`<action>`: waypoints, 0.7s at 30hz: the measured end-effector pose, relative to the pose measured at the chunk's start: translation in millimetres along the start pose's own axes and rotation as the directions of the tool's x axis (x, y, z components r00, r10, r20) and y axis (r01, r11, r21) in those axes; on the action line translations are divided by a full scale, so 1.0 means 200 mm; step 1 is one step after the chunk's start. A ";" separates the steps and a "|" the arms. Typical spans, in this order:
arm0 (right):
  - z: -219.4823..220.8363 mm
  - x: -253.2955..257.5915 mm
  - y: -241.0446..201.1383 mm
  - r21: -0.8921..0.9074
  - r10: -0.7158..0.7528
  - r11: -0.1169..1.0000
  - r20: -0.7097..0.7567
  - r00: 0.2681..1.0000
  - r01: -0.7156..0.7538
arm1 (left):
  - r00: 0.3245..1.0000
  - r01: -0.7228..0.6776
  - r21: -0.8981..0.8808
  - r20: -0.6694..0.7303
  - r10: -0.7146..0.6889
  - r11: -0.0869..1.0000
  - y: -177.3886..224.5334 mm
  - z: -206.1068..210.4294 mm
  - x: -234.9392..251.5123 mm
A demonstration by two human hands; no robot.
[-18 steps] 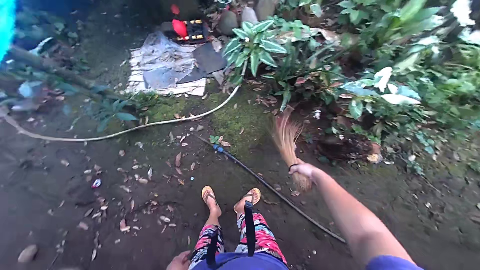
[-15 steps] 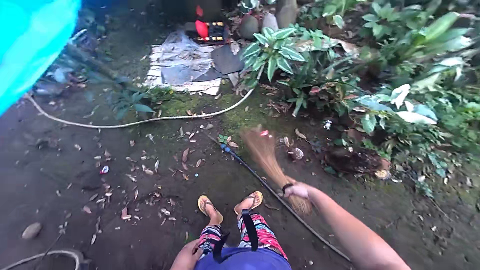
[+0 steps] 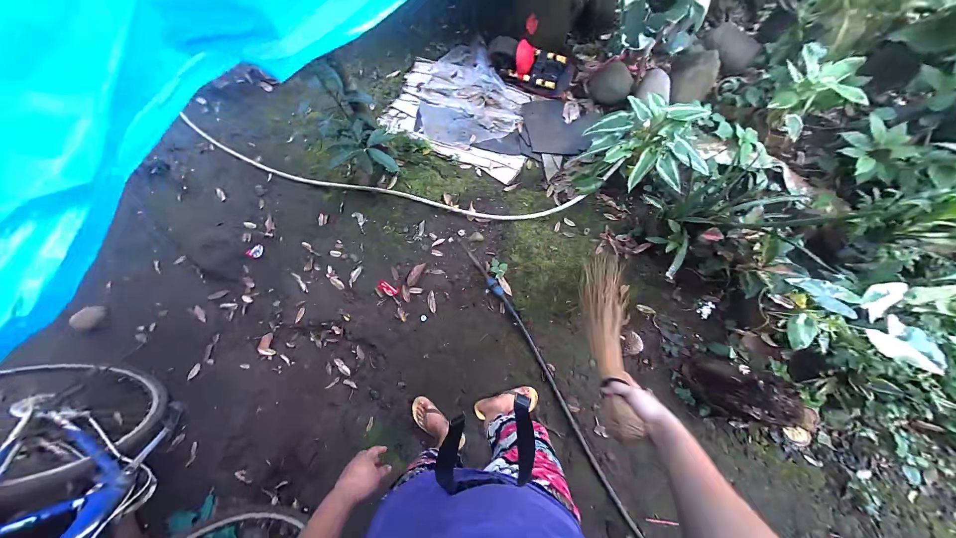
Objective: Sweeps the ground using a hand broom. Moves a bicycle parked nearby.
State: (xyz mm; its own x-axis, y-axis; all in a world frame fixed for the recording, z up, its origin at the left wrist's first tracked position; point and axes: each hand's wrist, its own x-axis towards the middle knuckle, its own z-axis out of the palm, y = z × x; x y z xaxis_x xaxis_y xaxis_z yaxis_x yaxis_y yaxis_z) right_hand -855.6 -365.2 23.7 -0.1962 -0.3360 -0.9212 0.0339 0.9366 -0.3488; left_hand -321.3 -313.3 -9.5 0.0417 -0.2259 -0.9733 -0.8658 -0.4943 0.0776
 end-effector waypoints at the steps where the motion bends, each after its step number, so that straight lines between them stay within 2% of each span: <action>1: 0.20 0.07 -0.03 -0.030 0.006 1.000 0.050 0.999 -0.004 | 1.000 -0.007 0.013 -0.006 0.007 1.000 -0.02 -0.01 -0.01; 4: 0.72 0.11 -0.08 -0.200 0.052 0.980 0.303 0.952 0.010 | 0.996 -0.092 -0.006 -0.019 0.092 0.996 -0.08 -0.04 -0.06; 6: 0.87 0.01 -0.08 -0.196 0.056 0.980 0.365 0.929 0.018 | 0.987 -0.158 -0.104 -0.053 0.153 0.982 -0.14 -0.08 -0.10; 8: 0.81 -0.12 -0.03 -0.236 0.017 0.969 0.376 0.927 0.078 | 0.979 -0.196 -0.242 -0.107 0.174 0.950 -0.24 -0.11 -0.13; 10: 0.66 -0.27 0.06 -0.284 -0.009 0.952 0.342 0.940 0.113 | 0.977 -0.186 -0.347 -0.165 0.135 0.919 -0.39 -0.12 -0.13; 13: 0.53 -0.48 0.17 -0.271 0.007 0.962 0.183 0.983 0.043 | 0.983 -0.098 -0.424 -0.182 0.022 0.900 -0.65 -0.06 -0.07; 15: 0.59 -0.54 0.17 -0.184 0.038 0.983 0.075 0.996 -0.023 | 0.989 -0.037 -0.435 -0.144 -0.029 0.900 -0.81 0.02 -0.05; 18: 0.92 -0.36 0.05 -0.026 0.031 0.999 0.043 0.999 -0.030 | 0.997 0.022 -0.411 -0.064 -0.053 0.911 -0.97 0.16 -0.03; 19: 1.09 -0.27 0.00 -0.035 0.015 0.999 0.085 0.996 -0.013 | 0.998 0.038 -0.390 -0.028 -0.053 0.920 -1.00 0.20 -0.02; 21: 1.49 -0.14 -0.10 -0.127 0.027 0.992 0.266 0.964 0.007 | 0.999 0.052 -0.341 0.032 -0.044 0.938 -1.01 0.24 -0.02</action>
State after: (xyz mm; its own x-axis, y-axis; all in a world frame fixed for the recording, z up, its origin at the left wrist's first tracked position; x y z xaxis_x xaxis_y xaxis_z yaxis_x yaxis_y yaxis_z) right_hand -558.8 -404.1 5.4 0.0724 -0.3251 -0.9429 -0.0923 0.9392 -0.3309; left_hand -171.2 -171.3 -31.1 0.0636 -0.1768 -0.9822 -0.6400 -0.7623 0.0958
